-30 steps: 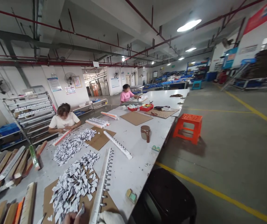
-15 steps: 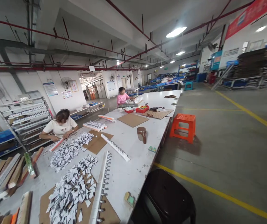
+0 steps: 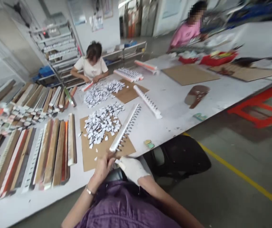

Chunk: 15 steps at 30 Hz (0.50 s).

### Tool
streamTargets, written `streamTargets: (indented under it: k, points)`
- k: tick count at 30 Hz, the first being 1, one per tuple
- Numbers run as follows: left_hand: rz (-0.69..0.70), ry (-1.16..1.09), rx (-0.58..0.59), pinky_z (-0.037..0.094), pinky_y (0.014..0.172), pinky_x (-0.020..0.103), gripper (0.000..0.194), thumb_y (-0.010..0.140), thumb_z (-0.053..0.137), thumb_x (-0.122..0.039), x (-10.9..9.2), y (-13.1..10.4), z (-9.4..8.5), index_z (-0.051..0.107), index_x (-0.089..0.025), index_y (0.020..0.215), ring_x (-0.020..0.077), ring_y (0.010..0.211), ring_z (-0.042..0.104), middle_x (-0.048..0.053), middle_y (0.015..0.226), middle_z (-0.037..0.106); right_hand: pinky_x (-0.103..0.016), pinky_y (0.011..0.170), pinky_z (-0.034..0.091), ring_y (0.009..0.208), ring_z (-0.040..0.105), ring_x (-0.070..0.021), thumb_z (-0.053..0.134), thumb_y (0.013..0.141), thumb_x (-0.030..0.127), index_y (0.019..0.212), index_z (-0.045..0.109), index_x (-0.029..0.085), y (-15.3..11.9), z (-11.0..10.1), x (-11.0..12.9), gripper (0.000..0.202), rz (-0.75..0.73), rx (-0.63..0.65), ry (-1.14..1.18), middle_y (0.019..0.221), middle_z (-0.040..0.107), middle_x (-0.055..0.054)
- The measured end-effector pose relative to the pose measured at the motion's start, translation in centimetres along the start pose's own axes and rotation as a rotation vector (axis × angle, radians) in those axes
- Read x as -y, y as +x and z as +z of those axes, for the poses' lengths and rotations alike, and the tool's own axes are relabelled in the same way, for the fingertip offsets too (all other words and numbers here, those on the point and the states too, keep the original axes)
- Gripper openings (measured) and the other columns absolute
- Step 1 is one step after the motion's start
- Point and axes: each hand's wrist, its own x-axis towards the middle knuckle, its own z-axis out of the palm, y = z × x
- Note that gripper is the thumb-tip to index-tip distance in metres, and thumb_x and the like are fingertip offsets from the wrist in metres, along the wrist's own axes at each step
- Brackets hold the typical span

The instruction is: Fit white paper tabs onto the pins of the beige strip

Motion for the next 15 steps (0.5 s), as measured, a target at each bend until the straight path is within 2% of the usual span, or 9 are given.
streamTargets:
  k: [2, 4, 6, 11, 15]
  points:
    - [-0.071, 0.032, -0.017, 0.054, 0.083, 0.035, 0.044, 0.094, 0.062, -0.037, 0.6, 0.8, 0.1, 0.055, -0.020, 0.134, 0.0220, 0.086, 0.070, 0.004, 0.094, 0.071, -0.045, 0.094, 0.059, 0.112, 0.066, -0.0257, 0.066, 0.099, 0.042, 0.129, 0.063, 0.019, -0.4, 0.5, -0.8, 0.038, 0.036, 0.020, 0.012, 0.131, 0.065, -0.008]
    - [-0.081, 0.061, -0.018, 0.053, 0.096, 0.040, 0.058, 0.087, 0.073, -0.035, 1.1, 1.7, 0.5, 0.053, -0.019, 0.138, 0.0250, 0.106, 0.067, 0.009, 0.116, 0.067, -0.045, 0.094, 0.059, 0.112, 0.066, -0.0257, 0.066, 0.099, 0.042, 0.129, 0.064, 0.019, 0.0, 0.3, -1.4, 0.038, 0.060, 0.010, 0.025, 0.131, 0.065, -0.008]
    - [-0.061, 0.085, 0.001, 0.051, 0.104, 0.041, 0.063, 0.082, 0.079, -0.033, 1.3, 2.7, 1.1, 0.053, -0.019, 0.138, 0.0270, 0.118, 0.063, 0.012, 0.127, 0.062, -0.044, 0.093, 0.059, 0.111, 0.066, -0.0246, 0.066, 0.099, 0.041, 0.128, 0.064, 0.020, 0.8, 0.0, -1.9, 0.036, 0.076, -0.021, 0.040, 0.130, 0.065, -0.008]
    - [-0.061, 0.132, 0.027, 0.048, 0.106, 0.045, 0.049, 0.090, 0.070, -0.036, 0.6, 4.5, 2.9, 0.054, -0.018, 0.132, 0.0296, 0.119, 0.061, 0.014, 0.127, 0.061, -0.040, 0.089, 0.059, 0.104, 0.068, -0.0219, 0.065, 0.099, 0.045, 0.122, 0.066, 0.020, 2.5, -1.5, -3.0, 0.034, 0.076, -0.111, 0.080, 0.122, 0.068, -0.007]
    - [-0.125, 0.085, 0.040, 0.048, 0.100, 0.045, 0.035, 0.088, 0.068, -0.033, -0.1, 5.4, 3.5, 0.059, -0.017, 0.118, 0.0311, 0.113, 0.063, 0.015, 0.124, 0.061, -0.032, 0.079, 0.054, 0.085, 0.067, -0.0182, 0.050, 0.103, 0.054, 0.102, 0.069, 0.022, 4.3, -3.1, -4.5, 0.037, 0.032, -0.172, 0.133, 0.097, 0.073, -0.005]
